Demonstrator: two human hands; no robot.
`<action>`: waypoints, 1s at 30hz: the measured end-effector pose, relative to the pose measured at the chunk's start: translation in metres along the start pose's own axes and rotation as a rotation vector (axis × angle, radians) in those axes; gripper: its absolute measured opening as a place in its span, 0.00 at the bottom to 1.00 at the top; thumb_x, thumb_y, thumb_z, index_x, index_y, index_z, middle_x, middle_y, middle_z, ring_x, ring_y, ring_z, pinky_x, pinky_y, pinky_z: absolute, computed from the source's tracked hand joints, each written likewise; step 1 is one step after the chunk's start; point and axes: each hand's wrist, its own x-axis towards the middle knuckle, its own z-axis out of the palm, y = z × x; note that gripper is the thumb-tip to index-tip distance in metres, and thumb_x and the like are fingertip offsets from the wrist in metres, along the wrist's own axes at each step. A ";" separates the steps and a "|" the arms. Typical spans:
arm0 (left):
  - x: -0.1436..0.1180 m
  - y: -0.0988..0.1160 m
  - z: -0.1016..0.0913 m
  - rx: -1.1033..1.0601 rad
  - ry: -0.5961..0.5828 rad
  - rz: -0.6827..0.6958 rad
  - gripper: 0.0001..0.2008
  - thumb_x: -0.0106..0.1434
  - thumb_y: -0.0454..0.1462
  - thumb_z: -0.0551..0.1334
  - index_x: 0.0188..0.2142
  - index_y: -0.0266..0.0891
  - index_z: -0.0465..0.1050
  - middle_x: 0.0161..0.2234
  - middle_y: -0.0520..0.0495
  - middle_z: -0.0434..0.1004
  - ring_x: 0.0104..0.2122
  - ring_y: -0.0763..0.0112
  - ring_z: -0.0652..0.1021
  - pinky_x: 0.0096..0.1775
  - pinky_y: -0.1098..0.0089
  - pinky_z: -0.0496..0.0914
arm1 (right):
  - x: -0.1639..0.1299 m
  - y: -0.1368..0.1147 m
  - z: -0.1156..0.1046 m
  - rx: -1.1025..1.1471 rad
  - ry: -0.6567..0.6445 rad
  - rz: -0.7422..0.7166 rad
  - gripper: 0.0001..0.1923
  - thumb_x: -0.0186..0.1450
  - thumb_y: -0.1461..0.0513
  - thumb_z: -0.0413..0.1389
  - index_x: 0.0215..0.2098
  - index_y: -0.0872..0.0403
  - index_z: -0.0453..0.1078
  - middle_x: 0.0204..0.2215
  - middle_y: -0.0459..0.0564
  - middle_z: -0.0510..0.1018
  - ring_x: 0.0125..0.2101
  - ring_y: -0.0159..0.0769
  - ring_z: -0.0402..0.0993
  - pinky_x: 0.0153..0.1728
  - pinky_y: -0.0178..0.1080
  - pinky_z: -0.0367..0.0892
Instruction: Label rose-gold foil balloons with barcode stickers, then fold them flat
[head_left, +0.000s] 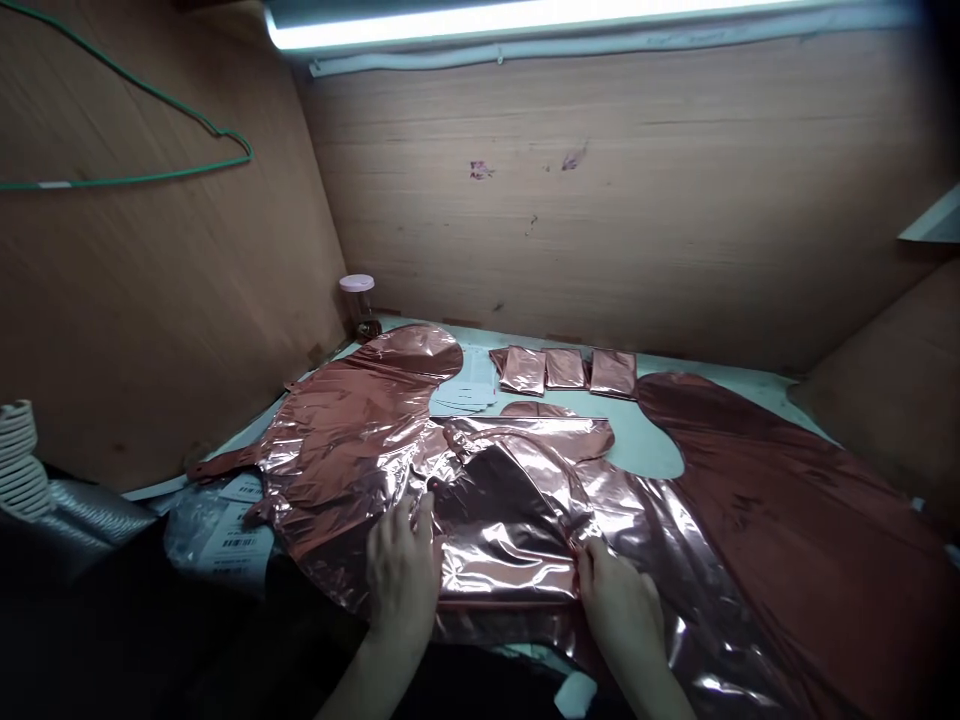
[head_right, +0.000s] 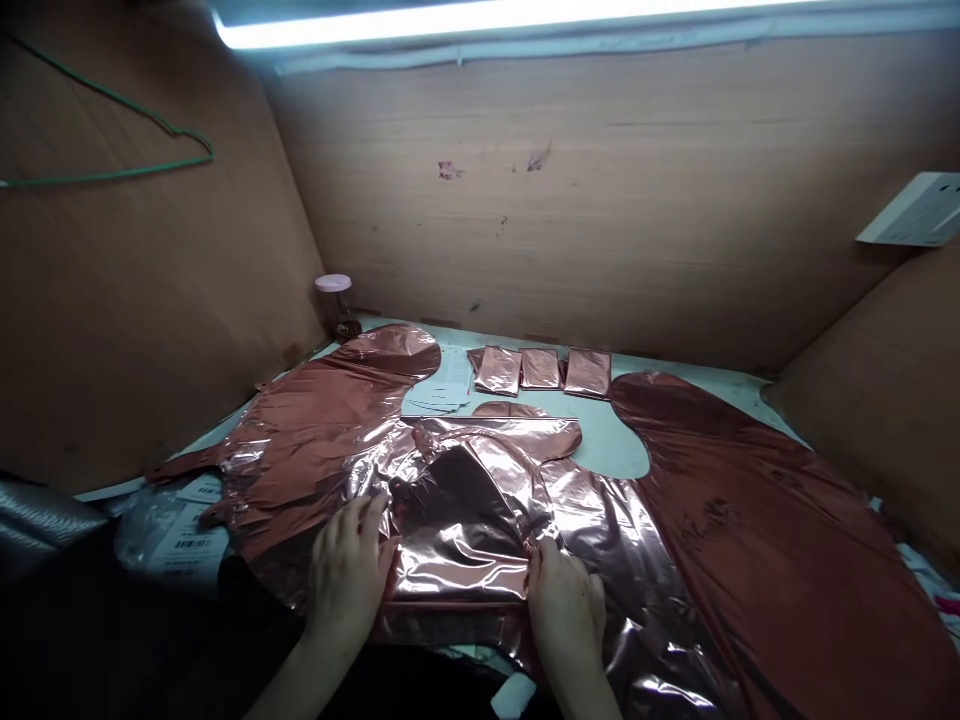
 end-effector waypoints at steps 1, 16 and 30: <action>-0.004 0.006 0.004 -0.039 0.108 0.139 0.18 0.68 0.33 0.58 0.56 0.40 0.70 0.54 0.38 0.74 0.54 0.53 0.74 0.54 0.53 0.68 | 0.001 0.001 0.000 -0.009 0.001 -0.004 0.14 0.74 0.61 0.43 0.38 0.53 0.70 0.32 0.52 0.81 0.40 0.45 0.78 0.39 0.43 0.61; -0.015 0.019 0.036 -0.150 -0.347 0.527 0.36 0.67 0.57 0.52 0.69 0.57 0.41 0.72 0.48 0.38 0.67 0.32 0.46 0.60 0.29 0.40 | -0.021 0.011 0.045 -0.038 0.340 -0.791 0.38 0.70 0.50 0.49 0.72 0.56 0.42 0.69 0.59 0.54 0.68 0.51 0.49 0.59 0.54 0.62; 0.071 0.059 0.001 -0.452 -0.567 0.850 0.25 0.65 0.44 0.61 0.62 0.47 0.65 0.67 0.43 0.58 0.67 0.51 0.57 0.65 0.49 0.49 | -0.005 0.035 0.017 -0.319 0.404 -1.149 0.29 0.57 0.77 0.48 0.57 0.72 0.67 0.60 0.67 0.68 0.58 0.56 0.67 0.52 0.48 0.74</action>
